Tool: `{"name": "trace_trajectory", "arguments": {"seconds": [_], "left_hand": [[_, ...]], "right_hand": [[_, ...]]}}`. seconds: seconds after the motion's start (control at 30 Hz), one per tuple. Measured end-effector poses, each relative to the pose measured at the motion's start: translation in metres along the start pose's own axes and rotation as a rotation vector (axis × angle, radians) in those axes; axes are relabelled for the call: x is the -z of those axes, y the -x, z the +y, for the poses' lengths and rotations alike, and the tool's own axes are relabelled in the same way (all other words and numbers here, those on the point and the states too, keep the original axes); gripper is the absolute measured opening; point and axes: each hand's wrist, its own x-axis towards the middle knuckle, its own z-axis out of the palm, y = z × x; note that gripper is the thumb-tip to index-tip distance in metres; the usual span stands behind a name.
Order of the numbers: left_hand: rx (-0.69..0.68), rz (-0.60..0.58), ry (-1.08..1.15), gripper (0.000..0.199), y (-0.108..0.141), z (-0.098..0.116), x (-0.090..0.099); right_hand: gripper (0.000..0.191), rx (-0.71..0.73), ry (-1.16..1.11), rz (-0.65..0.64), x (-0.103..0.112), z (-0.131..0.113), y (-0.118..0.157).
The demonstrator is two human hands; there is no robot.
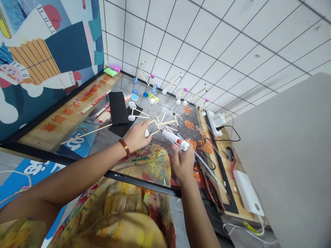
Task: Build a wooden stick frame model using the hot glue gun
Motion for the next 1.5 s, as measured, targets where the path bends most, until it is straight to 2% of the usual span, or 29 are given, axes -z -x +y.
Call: {"name": "trace_trajectory", "arguments": {"seconds": [0.27,1.0,1.2,1.5], "left_hand": [[-0.007,0.015,0.014,0.060,0.0001,-0.0006,-0.0015],[-0.002,0.023,0.054,0.064,-0.0005,-0.0030,-0.0026],[-0.015,0.029,0.065,0.061,-0.0008,-0.0039,-0.0026],[-0.041,0.054,0.078,0.064,-0.0012,-0.0049,-0.0035]], "right_hand": [[0.033,-0.033,0.006,0.023,-0.0026,0.0038,-0.0013],[0.031,-0.083,0.081,-0.029,-0.0049,0.0040,-0.0001],[0.030,-0.048,-0.006,0.024,-0.0048,0.0043,-0.0011],[0.033,-0.077,-0.055,0.002,-0.0060,0.0028,-0.0022]]}}
